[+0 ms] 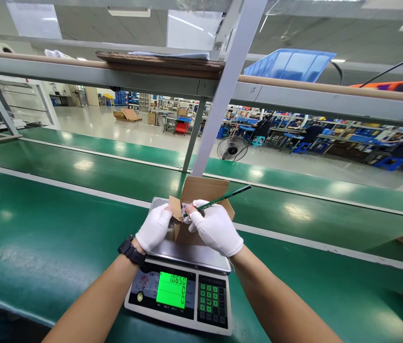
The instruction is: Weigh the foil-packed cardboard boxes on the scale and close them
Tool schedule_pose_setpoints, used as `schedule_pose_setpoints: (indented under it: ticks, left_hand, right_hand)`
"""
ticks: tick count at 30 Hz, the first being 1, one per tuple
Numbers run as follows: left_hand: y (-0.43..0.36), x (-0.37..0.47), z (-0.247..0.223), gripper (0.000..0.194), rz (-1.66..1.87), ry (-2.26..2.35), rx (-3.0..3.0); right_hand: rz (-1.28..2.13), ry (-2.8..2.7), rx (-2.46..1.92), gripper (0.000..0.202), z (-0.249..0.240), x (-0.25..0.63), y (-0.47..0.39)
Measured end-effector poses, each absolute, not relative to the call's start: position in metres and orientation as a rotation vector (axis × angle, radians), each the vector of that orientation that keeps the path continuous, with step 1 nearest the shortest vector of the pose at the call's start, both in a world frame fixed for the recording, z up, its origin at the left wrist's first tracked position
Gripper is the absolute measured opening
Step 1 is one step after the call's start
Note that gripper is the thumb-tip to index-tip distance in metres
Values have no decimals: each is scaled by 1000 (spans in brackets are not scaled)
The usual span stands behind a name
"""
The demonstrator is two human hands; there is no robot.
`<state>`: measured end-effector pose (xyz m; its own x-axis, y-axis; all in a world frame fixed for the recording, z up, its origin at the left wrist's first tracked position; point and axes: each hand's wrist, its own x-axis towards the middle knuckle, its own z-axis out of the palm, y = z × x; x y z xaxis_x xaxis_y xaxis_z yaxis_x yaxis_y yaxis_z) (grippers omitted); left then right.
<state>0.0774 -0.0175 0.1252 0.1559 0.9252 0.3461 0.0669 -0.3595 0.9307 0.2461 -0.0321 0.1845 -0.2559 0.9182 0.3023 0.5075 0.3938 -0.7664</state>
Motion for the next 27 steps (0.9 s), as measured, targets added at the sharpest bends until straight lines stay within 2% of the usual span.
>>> schedule_pose_setpoints:
  ticks: [11,16,19,20,23,24,27]
  left_hand:
    - [-16,78,125,38,1292,979,1620]
    - [-18,74,124,42,1276,999,1606]
    - [-20,75,123,43,1344,977,1580]
    - [-19,78,123,44,1348,943,1579]
    - [-15,91,120,74,1192,823,1606]
    - [-14,95,118,78,1130,822,1622]
    - [-16,94,113,72,1083,961,1669]
  right_hand:
    - [583,-1902,-1222,35,185,244,-32]
    - [1064,-1688,-1077,31,184,255,-35]
    - [1168,-1450,-944,35,177,268,-41]
    - [1163,-1378,-911,35,174,271,-44]
    - [1151,-1287,-835,34,168,271,-54]
    - [1138,-1291,-815,33,167,269,-57]
    - [1052,-1303,-742,31,170,270,-64]
